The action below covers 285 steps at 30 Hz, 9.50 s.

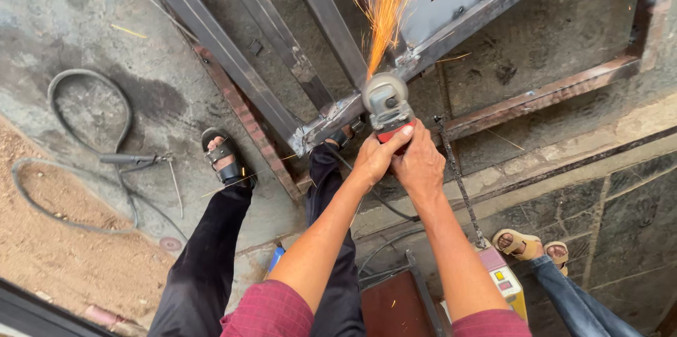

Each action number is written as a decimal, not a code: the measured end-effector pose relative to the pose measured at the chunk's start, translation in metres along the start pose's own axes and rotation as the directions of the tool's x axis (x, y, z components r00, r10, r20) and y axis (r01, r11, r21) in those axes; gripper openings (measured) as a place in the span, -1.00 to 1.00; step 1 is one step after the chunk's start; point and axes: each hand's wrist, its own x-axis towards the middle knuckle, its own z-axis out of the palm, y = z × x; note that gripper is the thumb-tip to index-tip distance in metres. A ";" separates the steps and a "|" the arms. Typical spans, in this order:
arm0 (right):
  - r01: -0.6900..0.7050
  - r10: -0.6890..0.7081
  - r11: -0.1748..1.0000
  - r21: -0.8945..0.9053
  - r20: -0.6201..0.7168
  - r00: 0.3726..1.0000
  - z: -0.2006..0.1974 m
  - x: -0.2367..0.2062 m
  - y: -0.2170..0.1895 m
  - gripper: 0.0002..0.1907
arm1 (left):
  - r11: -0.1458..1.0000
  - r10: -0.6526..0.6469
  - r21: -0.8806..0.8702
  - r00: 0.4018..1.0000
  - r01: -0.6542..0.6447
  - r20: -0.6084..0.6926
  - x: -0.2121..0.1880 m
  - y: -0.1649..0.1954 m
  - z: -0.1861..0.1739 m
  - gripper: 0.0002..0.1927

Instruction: The person positions a large metal gate frame on the floor and uses an angle grinder to smooth weld seams and edges, producing sparks. After grinding, the person uses a wire brush to clean the frame surface.

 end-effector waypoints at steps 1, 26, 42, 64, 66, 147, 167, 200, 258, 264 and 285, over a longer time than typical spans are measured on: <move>-0.001 0.001 1.000 0.004 -0.020 1.000 0.001 0.001 0.001 -0.26 | 1.000 0.017 0.024 1.000 -0.017 0.012 0.003 0.002 0.001 -0.23; -0.071 0.072 0.997 0.032 -0.043 0.997 0.004 0.001 -0.004 -0.39 | 0.989 0.009 0.150 1.000 -0.006 -0.023 -0.001 0.021 -0.001 -0.27; -0.129 0.131 0.991 0.039 -0.042 0.990 0.012 -0.005 -0.010 -0.43 | 0.966 -0.012 0.257 0.999 0.003 0.033 0.001 0.016 -0.008 -0.24; -0.191 0.188 0.981 0.028 0.081 0.979 -0.005 -0.009 -0.024 -0.42 | 0.978 -0.141 0.154 0.990 0.141 -0.006 -0.011 0.025 -0.008 -0.24; -0.235 0.233 0.972 0.023 0.071 0.970 -0.005 -0.009 -0.024 -0.44 | 0.975 -0.127 0.183 0.992 0.124 0.005 -0.010 0.026 -0.008 -0.24; -0.341 0.331 0.938 0.057 0.137 0.934 -0.046 0.070 0.051 -0.51 | 0.869 -0.130 0.461 0.981 0.182 -0.142 0.059 0.061 0.079 -0.17; -0.287 0.279 0.957 0.041 0.138 0.950 -0.056 0.070 0.047 -0.54 | 0.932 -0.086 0.337 0.986 0.130 -0.144 0.052 0.058 0.079 -0.19; -0.318 0.326 0.945 -0.073 0.280 0.903 -0.070 0.081 0.017 -0.46 | 0.917 -0.214 0.296 0.957 0.267 -0.198 0.042 0.072 0.064 -0.15; -0.286 0.292 0.956 -0.065 0.273 0.917 -0.087 0.099 0.041 -0.44 | 0.925 -0.230 0.260 0.953 0.277 -0.196 0.061 0.079 0.093 -0.18; -0.259 0.271 0.962 -0.081 0.305 0.913 -0.080 0.090 0.034 -0.48 | 0.938 -0.197 0.240 0.954 0.251 -0.228 0.043 0.072 0.082 -0.20; -0.261 0.272 0.962 -0.075 0.278 0.921 -0.085 0.094 0.039 -0.47 | 0.923 -0.248 0.253 0.951 0.290 -0.185 0.057 0.077 0.088 -0.17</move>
